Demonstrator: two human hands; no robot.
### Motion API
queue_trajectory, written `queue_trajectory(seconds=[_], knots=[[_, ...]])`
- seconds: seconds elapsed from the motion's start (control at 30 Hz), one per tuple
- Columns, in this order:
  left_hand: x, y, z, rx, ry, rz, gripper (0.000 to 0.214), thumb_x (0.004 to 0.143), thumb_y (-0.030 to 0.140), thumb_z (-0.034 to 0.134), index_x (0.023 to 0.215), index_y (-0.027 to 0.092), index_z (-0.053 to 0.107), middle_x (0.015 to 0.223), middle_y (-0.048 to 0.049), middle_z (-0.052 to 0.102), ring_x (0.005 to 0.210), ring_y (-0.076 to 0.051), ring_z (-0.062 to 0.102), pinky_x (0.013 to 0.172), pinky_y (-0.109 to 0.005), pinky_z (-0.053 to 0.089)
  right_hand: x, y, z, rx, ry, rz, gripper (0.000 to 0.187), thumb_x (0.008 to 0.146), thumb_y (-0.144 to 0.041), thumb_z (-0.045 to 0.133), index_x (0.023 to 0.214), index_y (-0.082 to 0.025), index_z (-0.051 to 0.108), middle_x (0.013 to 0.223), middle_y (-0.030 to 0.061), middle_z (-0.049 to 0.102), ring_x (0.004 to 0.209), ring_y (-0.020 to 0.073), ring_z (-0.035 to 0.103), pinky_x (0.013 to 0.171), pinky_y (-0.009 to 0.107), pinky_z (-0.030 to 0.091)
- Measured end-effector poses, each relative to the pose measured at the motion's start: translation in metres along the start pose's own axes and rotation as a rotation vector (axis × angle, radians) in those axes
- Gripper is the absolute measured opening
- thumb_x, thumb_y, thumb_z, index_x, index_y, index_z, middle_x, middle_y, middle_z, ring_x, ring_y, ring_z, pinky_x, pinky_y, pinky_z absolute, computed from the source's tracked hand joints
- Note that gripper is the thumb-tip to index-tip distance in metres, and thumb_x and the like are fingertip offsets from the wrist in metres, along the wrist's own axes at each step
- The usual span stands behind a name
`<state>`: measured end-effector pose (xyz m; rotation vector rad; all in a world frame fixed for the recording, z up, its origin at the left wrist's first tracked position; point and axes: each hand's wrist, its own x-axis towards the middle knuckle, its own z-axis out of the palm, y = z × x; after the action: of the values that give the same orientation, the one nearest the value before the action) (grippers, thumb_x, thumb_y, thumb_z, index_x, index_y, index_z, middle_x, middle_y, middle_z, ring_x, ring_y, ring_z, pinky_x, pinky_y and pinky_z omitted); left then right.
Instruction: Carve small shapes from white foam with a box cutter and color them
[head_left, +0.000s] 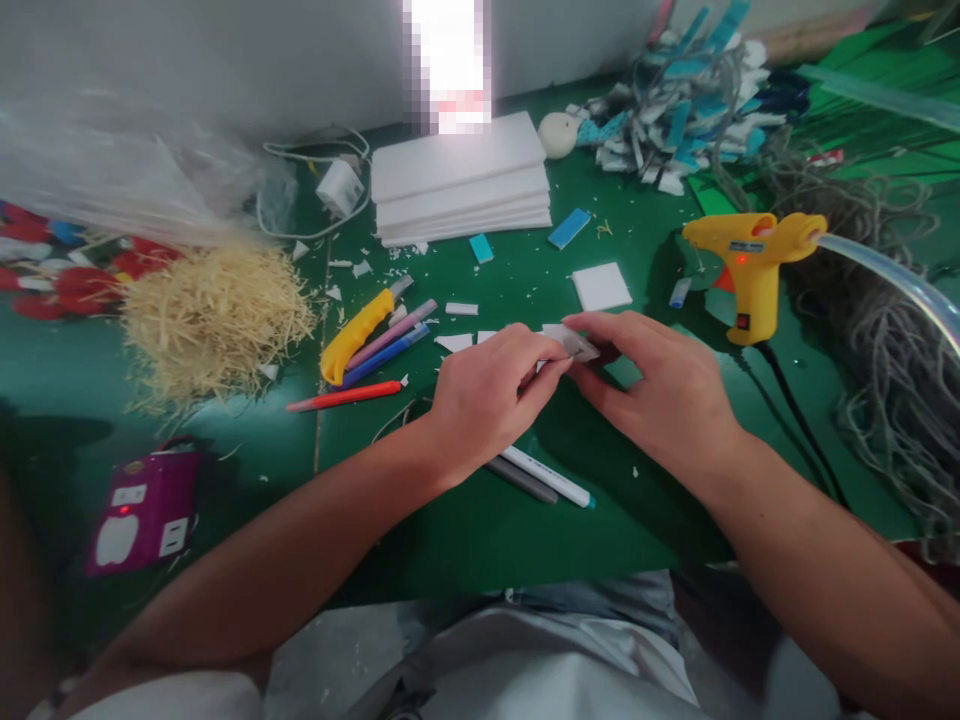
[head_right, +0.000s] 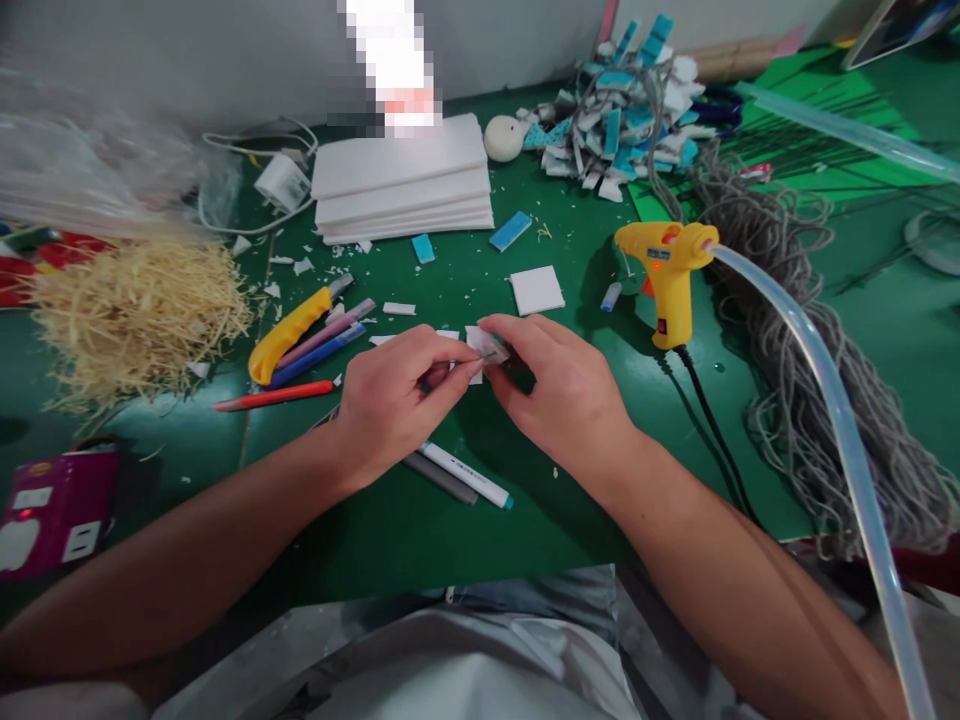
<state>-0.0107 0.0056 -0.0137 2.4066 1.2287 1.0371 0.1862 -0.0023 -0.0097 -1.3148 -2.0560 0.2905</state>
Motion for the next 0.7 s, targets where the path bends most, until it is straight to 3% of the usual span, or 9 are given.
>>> queue_trajectory(seconds=[0.27,0.53,0.7], knots=[[0.0008,-0.0003,0.0004,0.01,-0.001,0.025,0.015,0.1,0.023,0.06,0.09,0.021,0.071,0.069,0.0035,0.061,0.059,-0.011,0.054,0.057,-0.023,0.038,0.0006,-0.0005,0.0013,0.021,0.003,-0.04,0.029,0.09,-0.017,0.065,0.117,-0.02,0.075,0.092,0.0054,0.08,0.077,0.0192,0.073,0.069,0.031,0.057],[0.0001,-0.0006,0.0013,0.017,-0.012,0.015,0.016,0.101,0.024,0.059,0.094,0.023,0.073,0.07,0.0034,0.062,0.058,-0.011,0.053,0.058,-0.022,0.04,-0.0007,-0.0017,0.0014,0.009,-0.029,-0.002,0.028,0.092,-0.023,0.063,0.117,-0.026,0.075,0.096,0.0041,0.081,0.081,0.0206,0.074,0.072,0.034,0.06],[-0.0003,-0.0014,0.0015,0.02,-0.009,0.028,0.016,0.101,0.023,0.059,0.095,0.023,0.074,0.072,0.003,0.064,0.06,-0.011,0.055,0.059,-0.023,0.041,-0.0011,-0.0016,0.0022,0.016,-0.017,-0.034,0.028,0.092,-0.02,0.063,0.117,-0.023,0.075,0.097,0.0054,0.081,0.084,0.0209,0.075,0.073,0.033,0.06]])
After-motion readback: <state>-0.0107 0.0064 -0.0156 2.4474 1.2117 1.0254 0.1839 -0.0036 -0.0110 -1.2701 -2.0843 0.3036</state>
